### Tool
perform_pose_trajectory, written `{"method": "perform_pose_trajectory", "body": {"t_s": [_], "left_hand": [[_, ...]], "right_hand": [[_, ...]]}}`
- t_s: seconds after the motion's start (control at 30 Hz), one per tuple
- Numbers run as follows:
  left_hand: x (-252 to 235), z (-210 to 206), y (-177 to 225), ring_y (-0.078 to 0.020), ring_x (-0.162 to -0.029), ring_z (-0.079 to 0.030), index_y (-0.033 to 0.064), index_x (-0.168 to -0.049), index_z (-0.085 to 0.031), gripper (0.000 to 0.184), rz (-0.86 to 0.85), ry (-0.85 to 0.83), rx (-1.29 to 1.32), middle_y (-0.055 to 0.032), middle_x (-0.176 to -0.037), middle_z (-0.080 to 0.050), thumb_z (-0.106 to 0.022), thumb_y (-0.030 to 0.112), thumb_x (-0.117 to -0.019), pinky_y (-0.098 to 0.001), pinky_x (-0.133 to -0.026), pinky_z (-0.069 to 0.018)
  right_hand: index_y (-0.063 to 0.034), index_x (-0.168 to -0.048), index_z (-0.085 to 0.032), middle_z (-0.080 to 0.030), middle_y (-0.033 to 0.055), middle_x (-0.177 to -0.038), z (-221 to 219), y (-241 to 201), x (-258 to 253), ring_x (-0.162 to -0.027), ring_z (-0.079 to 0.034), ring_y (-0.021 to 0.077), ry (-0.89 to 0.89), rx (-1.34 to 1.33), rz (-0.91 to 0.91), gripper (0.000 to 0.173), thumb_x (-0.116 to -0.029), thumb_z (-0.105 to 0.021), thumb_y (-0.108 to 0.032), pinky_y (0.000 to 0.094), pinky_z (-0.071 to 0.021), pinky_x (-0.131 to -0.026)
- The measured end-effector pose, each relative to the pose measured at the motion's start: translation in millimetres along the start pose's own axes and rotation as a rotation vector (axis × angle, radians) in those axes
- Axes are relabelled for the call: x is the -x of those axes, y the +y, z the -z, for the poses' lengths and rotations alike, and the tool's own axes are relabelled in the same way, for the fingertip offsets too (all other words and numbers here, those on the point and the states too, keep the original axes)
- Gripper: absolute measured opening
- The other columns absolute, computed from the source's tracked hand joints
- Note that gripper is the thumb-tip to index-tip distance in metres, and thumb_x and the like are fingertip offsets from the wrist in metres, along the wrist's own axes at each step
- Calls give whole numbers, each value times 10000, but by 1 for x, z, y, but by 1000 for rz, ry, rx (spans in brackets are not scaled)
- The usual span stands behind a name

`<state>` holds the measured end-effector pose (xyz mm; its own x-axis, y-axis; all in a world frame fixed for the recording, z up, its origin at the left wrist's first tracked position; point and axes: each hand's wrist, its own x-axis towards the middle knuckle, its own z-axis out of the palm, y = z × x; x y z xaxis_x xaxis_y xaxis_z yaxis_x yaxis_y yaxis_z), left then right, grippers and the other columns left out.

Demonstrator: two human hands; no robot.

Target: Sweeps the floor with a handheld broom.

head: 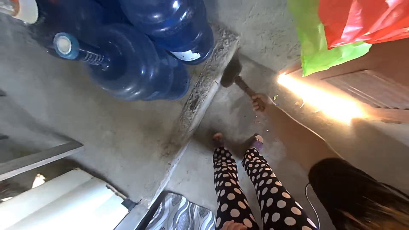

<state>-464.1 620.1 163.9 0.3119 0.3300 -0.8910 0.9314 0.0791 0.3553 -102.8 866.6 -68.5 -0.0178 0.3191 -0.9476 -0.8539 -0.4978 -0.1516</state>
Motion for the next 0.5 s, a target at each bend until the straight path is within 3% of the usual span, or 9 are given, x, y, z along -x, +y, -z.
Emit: {"method": "perform_pose_trajectory", "body": {"t_s": [0.07, 0.13, 0.2, 0.27, 0.4, 0.5], "left_hand": [[-7, 7, -3, -383, -1304, -590, 38, -1178, -756, 303, 17, -37, 5, -137, -1245, -728, -583, 217, -1005, -565, -1137, -396], [-17, 10, -15, -359, -1270, -617, 51, -1174, -759, 311, 17, 1, 3, -138, -1221, -734, -575, 230, -999, -569, -1124, -409], [-27, 27, -21, -338, -1184, -664, 65, -1162, -764, 303, -13, -2, -8, -141, -1155, -746, -579, 230, -990, -582, -1066, -453], [-30, 48, -22, -294, -1174, -673, 120, -1162, -774, 289, -44, -35, -63, -95, -1144, -757, -581, 248, -988, -553, -1080, -452], [-31, 92, -27, -392, -1150, -674, -36, -1159, -737, 280, -48, -26, 31, -230, -1148, -728, -590, 123, -982, -539, -1075, -472], [-35, 100, -42, -340, -1143, -684, 23, -1159, -756, 298, -55, -31, -44, -175, -1138, -744, -586, 192, -982, -513, -1057, -492]], "right_hand": [[-134, -952, -492, -508, -18, -657, -4, -11, -14, -446, -452, 40, 139, -74, 104, 101, -1023, -474, -203, 171, -398, -398], [-157, -898, -476, -466, -40, -622, -19, -7, 9, -446, -432, 45, 180, -186, 164, 165, -1041, -439, -231, 183, -388, -411], [-163, -898, -471, -470, -52, -623, -32, 6, 51, -442, -423, 28, 96, -229, 148, 198, -1056, -393, -254, 168, -375, -405], [-138, -935, -494, -501, -40, -660, -36, 15, 70, -437, -421, 12, -8, -200, 72, 176, -1044, -402, -241, 147, -374, -390], [-107, -925, -517, -512, -27, -634, -43, -10, 11, -420, -439, 14, -122, -208, 2, 179, -1036, -427, -215, 137, -387, -381], [-138, -881, -490, -465, -43, -587, -37, -11, -18, -416, -440, 19, 17, -433, 115, 162, -1028, -442, -186, 144, -394, -387]]}}
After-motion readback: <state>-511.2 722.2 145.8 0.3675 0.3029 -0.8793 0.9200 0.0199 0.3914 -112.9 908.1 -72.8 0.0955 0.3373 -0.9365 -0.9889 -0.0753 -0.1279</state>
